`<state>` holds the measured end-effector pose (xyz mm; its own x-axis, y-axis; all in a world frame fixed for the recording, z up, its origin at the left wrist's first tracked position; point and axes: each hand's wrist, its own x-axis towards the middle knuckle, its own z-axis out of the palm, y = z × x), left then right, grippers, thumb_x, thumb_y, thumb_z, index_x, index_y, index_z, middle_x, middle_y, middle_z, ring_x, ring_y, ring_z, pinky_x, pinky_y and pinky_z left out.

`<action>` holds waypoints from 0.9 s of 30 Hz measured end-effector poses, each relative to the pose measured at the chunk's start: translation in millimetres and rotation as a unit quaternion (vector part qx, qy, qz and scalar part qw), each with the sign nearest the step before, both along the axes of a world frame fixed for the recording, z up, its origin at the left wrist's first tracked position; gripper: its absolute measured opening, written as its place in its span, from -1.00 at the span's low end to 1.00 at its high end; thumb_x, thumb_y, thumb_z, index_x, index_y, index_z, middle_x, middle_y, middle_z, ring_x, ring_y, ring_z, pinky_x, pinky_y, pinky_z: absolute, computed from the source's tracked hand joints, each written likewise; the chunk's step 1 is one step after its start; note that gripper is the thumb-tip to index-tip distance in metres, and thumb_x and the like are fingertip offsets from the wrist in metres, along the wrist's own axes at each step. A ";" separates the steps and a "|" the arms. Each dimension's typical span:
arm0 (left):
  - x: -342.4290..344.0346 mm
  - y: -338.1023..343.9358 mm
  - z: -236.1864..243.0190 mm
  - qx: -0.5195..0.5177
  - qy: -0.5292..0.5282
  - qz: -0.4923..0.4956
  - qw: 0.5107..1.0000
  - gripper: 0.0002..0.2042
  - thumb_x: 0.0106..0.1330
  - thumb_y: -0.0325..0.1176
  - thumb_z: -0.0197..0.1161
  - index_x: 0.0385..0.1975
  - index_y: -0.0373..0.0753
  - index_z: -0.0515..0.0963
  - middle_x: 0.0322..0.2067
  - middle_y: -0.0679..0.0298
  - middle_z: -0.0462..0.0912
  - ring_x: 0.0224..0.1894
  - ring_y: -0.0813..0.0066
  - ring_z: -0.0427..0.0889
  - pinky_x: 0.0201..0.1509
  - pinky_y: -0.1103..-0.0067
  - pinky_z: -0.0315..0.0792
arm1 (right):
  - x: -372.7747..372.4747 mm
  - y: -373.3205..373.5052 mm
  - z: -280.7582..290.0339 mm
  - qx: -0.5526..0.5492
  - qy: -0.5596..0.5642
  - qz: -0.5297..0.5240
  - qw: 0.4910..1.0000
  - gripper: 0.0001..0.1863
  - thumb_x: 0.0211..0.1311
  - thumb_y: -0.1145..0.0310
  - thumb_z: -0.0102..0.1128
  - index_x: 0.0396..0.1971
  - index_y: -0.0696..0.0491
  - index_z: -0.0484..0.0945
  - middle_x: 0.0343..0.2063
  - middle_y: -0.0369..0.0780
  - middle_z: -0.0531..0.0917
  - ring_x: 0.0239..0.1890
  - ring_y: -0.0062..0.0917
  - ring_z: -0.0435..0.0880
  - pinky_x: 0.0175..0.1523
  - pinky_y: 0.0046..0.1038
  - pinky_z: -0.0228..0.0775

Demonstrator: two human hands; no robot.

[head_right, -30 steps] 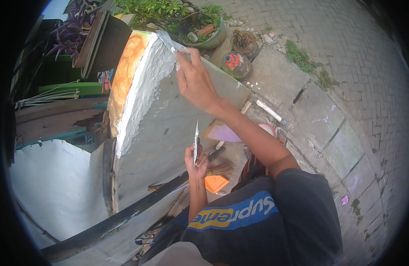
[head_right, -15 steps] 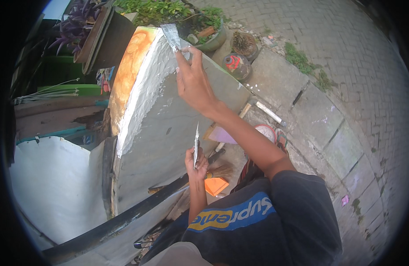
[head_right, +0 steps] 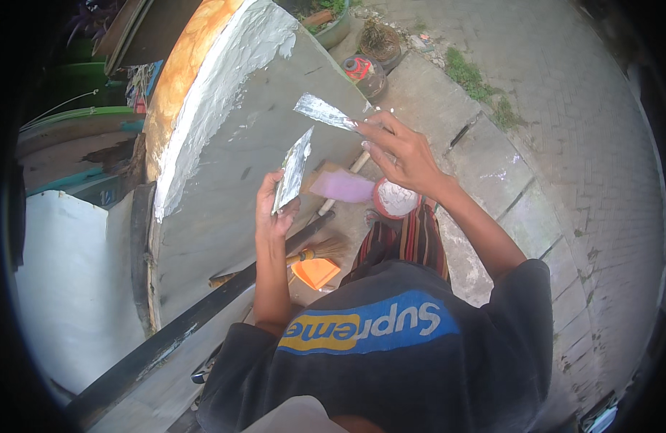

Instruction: The person uses a putty knife to scoop white plaster from a container and applies it to the edge of a large curved object. They repeatedly smooth and spread the plaster along the edge, working methodically to cover the surface.

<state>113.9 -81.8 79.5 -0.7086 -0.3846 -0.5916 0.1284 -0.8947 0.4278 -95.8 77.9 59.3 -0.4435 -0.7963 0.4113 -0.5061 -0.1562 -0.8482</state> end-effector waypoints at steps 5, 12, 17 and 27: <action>-20.2 13.9 -3.8 0.210 0.261 -0.012 0.942 -0.72 0.37 -0.41 -0.16 -0.04 -0.48 0.25 -0.72 0.20 0.38 -0.87 0.55 0.30 -0.89 0.72 0.13 | 24.3 -12.1 -2.1 -0.071 -0.037 -0.048 0.996 -0.61 0.10 0.58 0.07 -0.01 0.15 0.48 -0.18 -0.10 0.49 -0.34 -0.35 0.55 -0.27 -0.42 0.39; -45.5 44.8 7.1 0.292 0.350 0.067 0.887 -0.70 0.39 -0.42 -0.17 0.02 -0.47 0.18 -0.76 0.25 0.29 -0.88 0.59 0.24 -0.86 0.72 0.09 | 34.3 -22.5 6.8 -0.069 0.064 -0.110 0.990 -0.58 0.02 0.57 0.16 -0.04 0.05 0.54 -0.22 -0.13 0.50 -0.50 -0.40 0.56 -0.48 -0.42 0.36; -44.5 44.8 2.3 0.285 0.374 0.092 0.878 -0.68 0.40 -0.40 -0.15 0.04 -0.47 0.15 -0.76 0.25 0.31 -0.87 0.59 0.25 -0.85 0.71 0.12 | 26.6 5.1 -8.1 -0.041 0.111 -0.078 0.990 -0.57 0.00 0.59 0.15 -0.04 0.06 0.54 -0.21 -0.13 0.50 -0.47 -0.36 0.56 -0.45 -0.41 0.39; -55.8 61.4 5.6 0.264 0.380 0.084 0.883 -0.65 0.41 -0.36 -0.11 0.07 -0.47 0.16 -0.75 0.25 0.33 -0.86 0.60 0.24 -0.85 0.72 0.11 | 4.2 -1.7 26.9 -0.148 -0.021 -0.087 0.985 -0.64 0.26 0.54 -0.06 0.07 0.17 0.42 -0.21 -0.13 0.47 -0.48 -0.55 0.46 -0.40 -0.55 0.31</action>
